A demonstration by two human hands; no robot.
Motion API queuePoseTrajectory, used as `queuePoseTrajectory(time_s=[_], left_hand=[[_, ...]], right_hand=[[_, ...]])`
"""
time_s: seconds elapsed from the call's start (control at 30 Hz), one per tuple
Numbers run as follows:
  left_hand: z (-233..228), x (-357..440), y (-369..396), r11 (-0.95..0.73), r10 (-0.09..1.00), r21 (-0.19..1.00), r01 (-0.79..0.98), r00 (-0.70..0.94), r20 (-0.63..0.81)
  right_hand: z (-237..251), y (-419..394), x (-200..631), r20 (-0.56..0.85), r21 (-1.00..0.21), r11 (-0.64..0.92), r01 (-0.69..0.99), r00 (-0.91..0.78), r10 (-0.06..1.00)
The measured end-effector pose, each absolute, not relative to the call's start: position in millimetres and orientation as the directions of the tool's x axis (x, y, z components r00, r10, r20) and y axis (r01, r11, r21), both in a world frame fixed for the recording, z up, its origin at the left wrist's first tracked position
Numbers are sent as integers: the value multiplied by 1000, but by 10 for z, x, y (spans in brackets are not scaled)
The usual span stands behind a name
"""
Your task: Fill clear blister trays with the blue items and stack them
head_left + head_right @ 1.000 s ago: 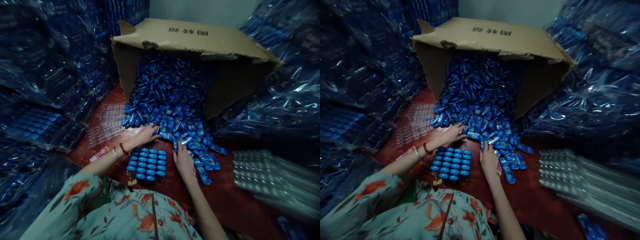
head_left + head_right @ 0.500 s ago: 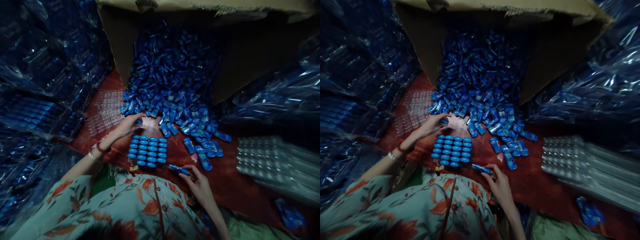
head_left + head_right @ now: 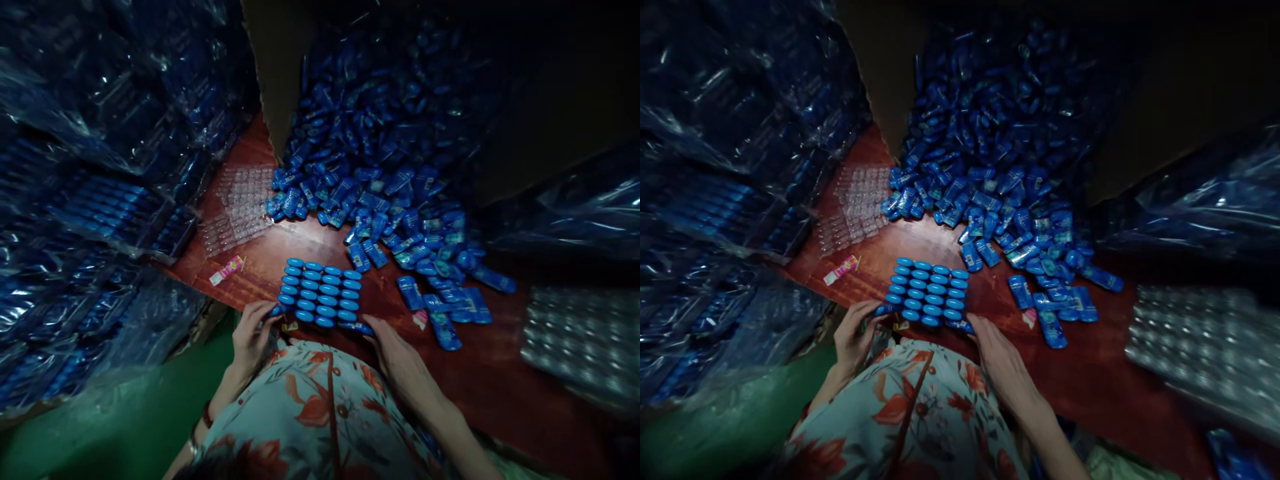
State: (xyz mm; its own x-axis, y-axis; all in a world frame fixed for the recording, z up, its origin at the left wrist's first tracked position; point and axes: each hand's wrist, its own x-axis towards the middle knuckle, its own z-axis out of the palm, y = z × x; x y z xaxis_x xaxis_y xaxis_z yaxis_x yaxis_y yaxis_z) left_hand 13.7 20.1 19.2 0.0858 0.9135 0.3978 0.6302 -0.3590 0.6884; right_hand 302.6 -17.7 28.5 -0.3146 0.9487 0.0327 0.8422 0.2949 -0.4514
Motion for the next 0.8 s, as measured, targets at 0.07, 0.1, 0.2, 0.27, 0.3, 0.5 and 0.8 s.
queuePoseTrajectory(time_s=[0.07,0.1,0.2,0.27,0.3,0.5,0.8], left_hand=[[148,104,235,-466,876,612,639,235,421],[142,68,262,-513,854,580,633,307,420],[180,-62,352,-630,776,514,581,500,385],[238,-125,410,-698,705,488,525,623,338],[269,-142,438,-723,671,480,496,669,319],[326,-102,564,-783,582,462,417,752,308],[-102,-140,321,-646,754,353,677,494,433]], right_hand=[[290,-192,3016,66,-492,301,817,-310,949],[280,-207,3009,89,-491,319,811,-318,944],[233,-259,2990,141,-406,400,822,-376,916],[228,-270,2965,160,-321,449,834,-419,894],[244,-262,2941,164,-284,470,836,-440,883],[522,-81,2630,80,-112,557,823,-552,830],[149,-54,2527,326,57,492,869,-482,813]])
